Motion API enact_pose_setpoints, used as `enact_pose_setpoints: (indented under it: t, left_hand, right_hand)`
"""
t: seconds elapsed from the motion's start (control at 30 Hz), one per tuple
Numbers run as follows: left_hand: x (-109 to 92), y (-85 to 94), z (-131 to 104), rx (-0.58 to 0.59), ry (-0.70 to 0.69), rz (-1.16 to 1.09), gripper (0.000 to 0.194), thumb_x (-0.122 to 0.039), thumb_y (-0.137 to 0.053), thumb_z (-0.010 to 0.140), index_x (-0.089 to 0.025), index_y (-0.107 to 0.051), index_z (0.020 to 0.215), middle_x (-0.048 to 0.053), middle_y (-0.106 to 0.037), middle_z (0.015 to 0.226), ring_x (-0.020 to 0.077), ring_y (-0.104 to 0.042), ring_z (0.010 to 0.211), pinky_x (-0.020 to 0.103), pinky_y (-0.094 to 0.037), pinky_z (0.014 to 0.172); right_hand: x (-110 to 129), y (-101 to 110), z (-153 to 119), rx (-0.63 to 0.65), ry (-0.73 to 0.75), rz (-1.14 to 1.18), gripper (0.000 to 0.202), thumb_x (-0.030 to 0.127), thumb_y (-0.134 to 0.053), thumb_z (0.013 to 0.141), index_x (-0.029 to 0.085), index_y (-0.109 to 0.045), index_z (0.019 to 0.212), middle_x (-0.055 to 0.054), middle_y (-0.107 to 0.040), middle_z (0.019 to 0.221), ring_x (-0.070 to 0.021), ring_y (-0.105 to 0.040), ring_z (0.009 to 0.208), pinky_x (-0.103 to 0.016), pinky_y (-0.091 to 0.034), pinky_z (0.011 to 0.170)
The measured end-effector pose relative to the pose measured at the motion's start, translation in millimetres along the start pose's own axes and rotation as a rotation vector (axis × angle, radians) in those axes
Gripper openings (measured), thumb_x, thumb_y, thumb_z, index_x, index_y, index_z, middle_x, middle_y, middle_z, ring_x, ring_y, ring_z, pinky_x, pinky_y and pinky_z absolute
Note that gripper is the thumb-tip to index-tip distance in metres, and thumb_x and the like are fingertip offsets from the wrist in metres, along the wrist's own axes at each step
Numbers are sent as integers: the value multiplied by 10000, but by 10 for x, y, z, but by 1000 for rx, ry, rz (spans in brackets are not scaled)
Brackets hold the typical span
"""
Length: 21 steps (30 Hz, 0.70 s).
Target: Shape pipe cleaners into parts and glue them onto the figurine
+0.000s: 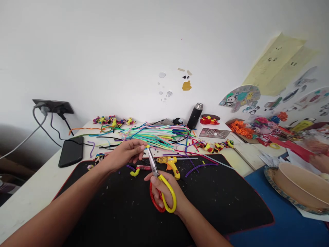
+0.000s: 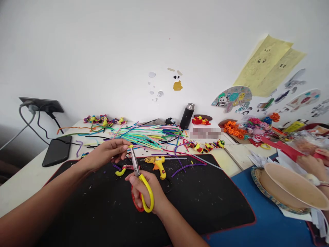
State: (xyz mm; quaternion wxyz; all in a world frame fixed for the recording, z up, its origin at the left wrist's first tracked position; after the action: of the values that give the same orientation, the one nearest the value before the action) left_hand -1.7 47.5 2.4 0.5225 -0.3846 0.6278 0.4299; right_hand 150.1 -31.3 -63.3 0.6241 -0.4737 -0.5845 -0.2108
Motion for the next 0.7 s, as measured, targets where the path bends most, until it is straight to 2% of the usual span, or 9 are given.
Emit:
enact_pose_setpoints:
  t: [0.17,0.33,0.7]
  left_hand:
    - [7,9,5,3,-6,-17,502,-631,-728,812,-177,-647,1012,-32,-611,631,108,-472,485,220,-312,471]
    - [21,28,-4,14,7,6,466,-593,-738,831,-185,-656,1041,-27,-642,653,116,-517,505,219,-331,472]
    - [10,30,-3,24,2,31,437,-590,-734,837,-179,-629,943,-22,-660,658,109,-529,507,216,-334,473]
  right_hand:
    - [5,-18,-2,21,3,58,565,632,-695,898,103,-681,1095,87,-502,520,-51,-371,297,-174,-262,311]
    - [4,1,-15,3,8,20,571,636,-700,893,102,-692,1094,81,-505,522,-54,-391,301,-170,-261,310]
    - [-26,30,-23,-10,10,47,549,630,-694,904,110,-673,1080,81,-506,517,-52,-376,290,-164,-260,297]
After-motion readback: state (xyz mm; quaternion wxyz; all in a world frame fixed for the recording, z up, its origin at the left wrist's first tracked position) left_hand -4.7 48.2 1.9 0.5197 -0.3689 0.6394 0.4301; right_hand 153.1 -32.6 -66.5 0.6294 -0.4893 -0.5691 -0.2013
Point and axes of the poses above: each hand's wrist, its own z-axis towards the middle knuckle, its own y-axis out of the back of the hand, x = y × z, the point moved 7 cm from there along z, towards the middle knuckle
